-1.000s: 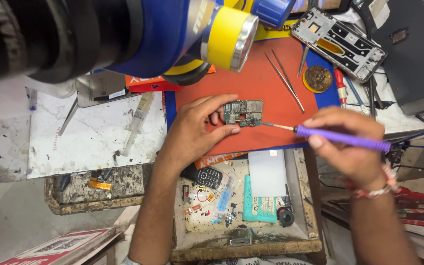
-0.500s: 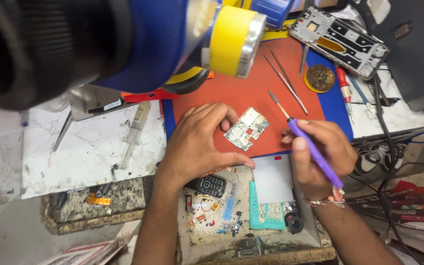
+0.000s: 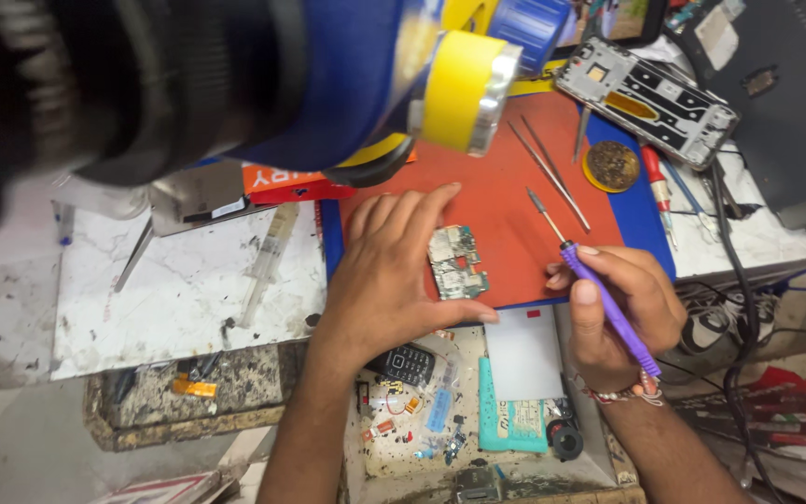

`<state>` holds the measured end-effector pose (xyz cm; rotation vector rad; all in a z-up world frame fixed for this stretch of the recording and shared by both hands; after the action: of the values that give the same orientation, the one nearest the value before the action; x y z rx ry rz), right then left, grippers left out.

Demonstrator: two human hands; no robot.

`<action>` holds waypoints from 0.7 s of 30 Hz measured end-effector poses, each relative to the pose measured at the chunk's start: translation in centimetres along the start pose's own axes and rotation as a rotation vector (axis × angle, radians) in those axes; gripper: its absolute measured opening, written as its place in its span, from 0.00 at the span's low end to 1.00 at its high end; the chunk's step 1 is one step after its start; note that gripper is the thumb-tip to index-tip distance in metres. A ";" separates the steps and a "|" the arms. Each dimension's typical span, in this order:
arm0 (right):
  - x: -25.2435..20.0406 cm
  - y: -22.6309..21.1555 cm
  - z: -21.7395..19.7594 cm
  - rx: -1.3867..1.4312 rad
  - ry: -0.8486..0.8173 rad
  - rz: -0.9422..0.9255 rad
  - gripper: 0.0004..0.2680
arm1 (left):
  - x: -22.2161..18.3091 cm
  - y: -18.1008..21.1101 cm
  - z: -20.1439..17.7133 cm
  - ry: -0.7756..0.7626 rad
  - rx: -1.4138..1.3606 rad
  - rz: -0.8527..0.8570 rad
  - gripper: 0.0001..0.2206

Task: The person uses a soldering iron to apply heat to various points on a motherboard while holding it on a workbench.

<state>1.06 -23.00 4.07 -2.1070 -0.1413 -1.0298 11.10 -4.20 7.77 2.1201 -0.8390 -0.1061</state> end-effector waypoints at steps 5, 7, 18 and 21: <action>0.1 0.1 0.1 0.029 0.009 -0.010 0.07 | -1.0 0.3 -0.4 -0.007 0.021 0.159 0.54; 0.1 0.3 -0.1 0.031 0.020 -0.007 0.06 | -1.6 0.0 -0.7 -0.067 0.003 0.205 0.48; -0.1 0.7 -0.2 0.084 -0.007 0.008 0.06 | -1.0 -0.2 -1.0 -0.013 -0.050 0.058 0.41; -0.1 0.7 -0.2 0.088 0.007 -0.002 0.06 | -1.5 -0.4 -1.1 -0.038 -0.001 0.114 0.35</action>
<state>1.14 -23.61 3.68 -2.0241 -0.1822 -1.0135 10.53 -2.38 7.81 2.0697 -0.9798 -0.0874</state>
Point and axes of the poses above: each hand's wrist, its own x-axis towards the middle knuckle, its own z-axis out of the palm, y = z × x, the point moved 7 cm from there along x, towards the middle knuckle, and after that the axes turned 12 degrees about -x, right-handed, at the moved point
